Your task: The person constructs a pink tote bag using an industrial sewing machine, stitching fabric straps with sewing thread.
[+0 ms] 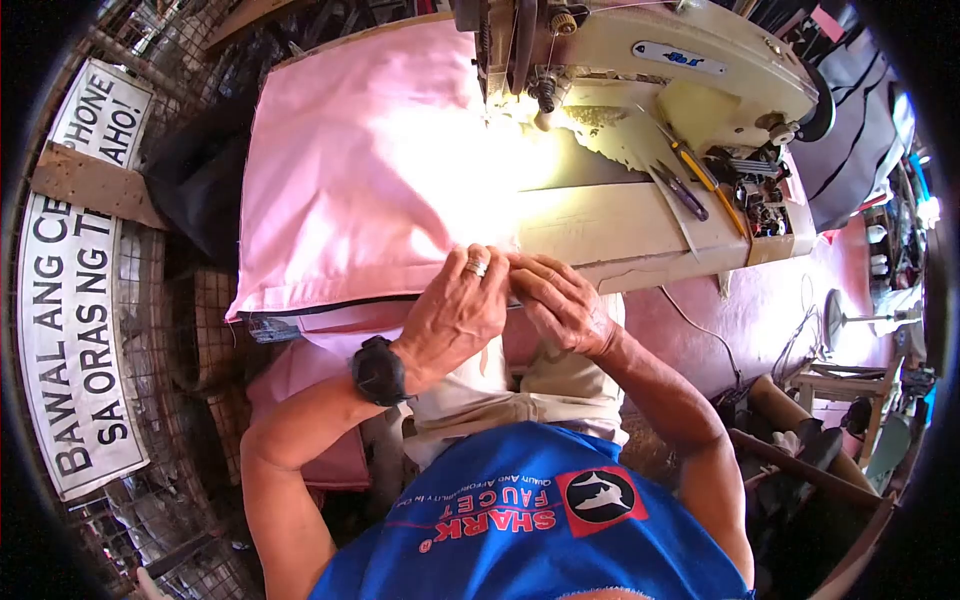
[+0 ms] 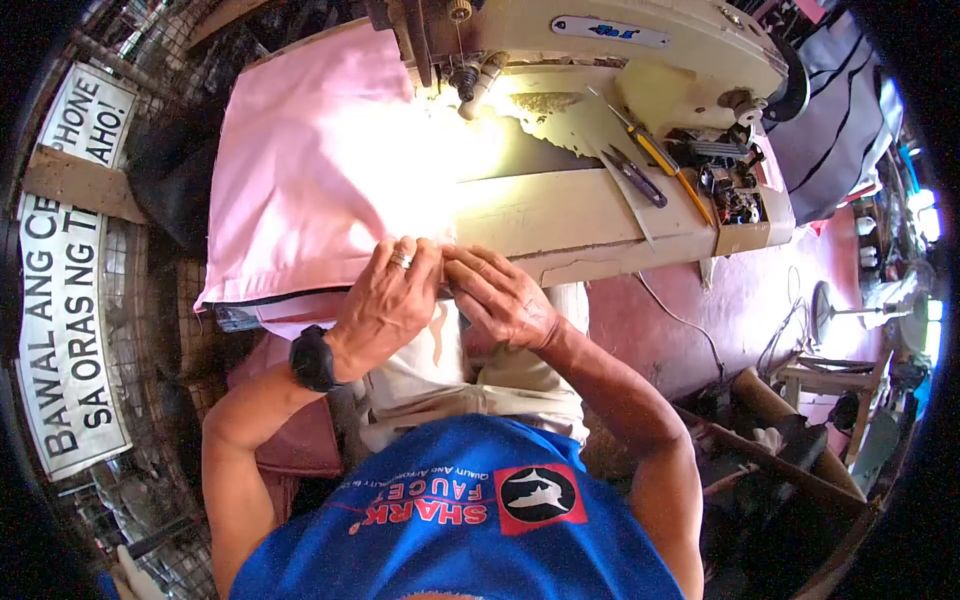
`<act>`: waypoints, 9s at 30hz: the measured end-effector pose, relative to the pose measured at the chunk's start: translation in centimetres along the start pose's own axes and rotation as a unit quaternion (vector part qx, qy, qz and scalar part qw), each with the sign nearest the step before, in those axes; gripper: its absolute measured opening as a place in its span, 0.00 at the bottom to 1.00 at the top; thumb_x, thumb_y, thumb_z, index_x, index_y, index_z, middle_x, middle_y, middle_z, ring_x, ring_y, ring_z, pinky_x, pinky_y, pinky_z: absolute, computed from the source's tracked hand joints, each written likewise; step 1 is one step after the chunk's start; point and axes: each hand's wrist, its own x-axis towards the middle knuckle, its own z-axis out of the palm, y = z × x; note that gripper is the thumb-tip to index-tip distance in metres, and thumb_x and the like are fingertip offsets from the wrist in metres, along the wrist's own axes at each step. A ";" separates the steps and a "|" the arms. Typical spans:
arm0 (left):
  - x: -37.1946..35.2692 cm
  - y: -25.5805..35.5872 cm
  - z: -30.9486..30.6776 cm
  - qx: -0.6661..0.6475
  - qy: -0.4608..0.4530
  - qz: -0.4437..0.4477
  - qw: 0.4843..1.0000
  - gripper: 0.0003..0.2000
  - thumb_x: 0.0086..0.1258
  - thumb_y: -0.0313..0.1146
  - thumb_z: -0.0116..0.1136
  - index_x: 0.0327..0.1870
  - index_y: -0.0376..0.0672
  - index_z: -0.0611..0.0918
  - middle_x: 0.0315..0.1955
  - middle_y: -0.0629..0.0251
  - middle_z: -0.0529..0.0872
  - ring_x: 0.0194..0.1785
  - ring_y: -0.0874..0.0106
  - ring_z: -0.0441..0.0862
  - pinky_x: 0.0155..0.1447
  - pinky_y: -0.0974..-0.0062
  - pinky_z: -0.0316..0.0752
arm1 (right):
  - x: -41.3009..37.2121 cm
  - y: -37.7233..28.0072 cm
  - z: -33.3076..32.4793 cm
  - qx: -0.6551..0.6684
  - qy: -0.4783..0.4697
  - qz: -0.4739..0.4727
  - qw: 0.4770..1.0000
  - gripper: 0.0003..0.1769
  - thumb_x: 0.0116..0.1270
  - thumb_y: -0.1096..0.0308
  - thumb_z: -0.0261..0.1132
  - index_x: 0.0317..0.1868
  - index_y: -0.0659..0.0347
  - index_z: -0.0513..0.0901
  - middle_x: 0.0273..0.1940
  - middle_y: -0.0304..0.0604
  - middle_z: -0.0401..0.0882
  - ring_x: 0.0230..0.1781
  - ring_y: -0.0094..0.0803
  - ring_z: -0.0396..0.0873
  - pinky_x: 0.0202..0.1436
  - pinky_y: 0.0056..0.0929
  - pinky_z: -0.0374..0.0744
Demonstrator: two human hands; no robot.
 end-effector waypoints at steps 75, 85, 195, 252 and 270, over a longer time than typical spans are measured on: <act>6.5 -11.3 7.2 -0.399 0.114 -0.089 0.906 0.14 0.62 0.27 0.70 0.49 0.38 0.86 0.50 0.59 0.84 0.60 0.59 0.79 0.73 0.59 0.70 | 6.5 12.3 -0.6 0.138 -0.143 0.262 0.944 0.16 0.66 0.73 0.71 0.54 0.56 0.87 0.49 0.48 0.88 0.47 0.48 0.87 0.53 0.39 0.83; 6.5 -11.1 6.9 -0.386 0.124 -0.052 0.913 0.13 0.54 0.21 0.64 0.41 0.41 0.87 0.47 0.53 0.83 0.57 0.54 0.79 0.71 0.52 0.70 | 6.6 12.5 0.5 0.071 -0.115 0.204 0.970 0.08 0.67 0.72 0.70 0.46 0.58 0.85 0.44 0.47 0.86 0.41 0.46 0.86 0.45 0.41 0.83; 9.2 -15.0 9.9 -0.359 0.144 -0.108 0.916 0.06 0.61 0.25 0.70 0.39 0.43 0.88 0.46 0.63 0.87 0.53 0.61 0.83 0.60 0.63 0.80 | -11.4 13.2 -12.4 -0.279 0.119 0.408 0.862 0.33 0.85 0.49 0.43 0.78 0.64 0.68 0.79 0.54 0.64 0.82 0.50 0.58 0.82 0.48 0.56; 8.5 -15.0 10.6 -0.366 0.172 -0.027 0.914 0.08 0.62 0.26 0.67 0.41 0.40 0.87 0.44 0.63 0.86 0.52 0.62 0.83 0.59 0.62 0.79 | -0.1 41.7 -37.5 -0.311 -0.126 0.536 0.774 0.24 0.84 0.52 0.50 0.66 0.57 0.82 0.55 0.52 0.87 0.52 0.44 0.86 0.62 0.35 0.77; 9.0 -15.7 10.5 -0.392 0.155 -0.057 0.905 0.07 0.62 0.25 0.67 0.41 0.41 0.88 0.42 0.65 0.86 0.49 0.62 0.83 0.59 0.63 0.78 | -15.5 38.3 -40.4 -0.463 -0.123 0.350 0.805 0.25 0.77 0.69 0.56 0.73 0.61 0.74 0.55 0.53 0.84 0.53 0.47 0.84 0.58 0.40 0.81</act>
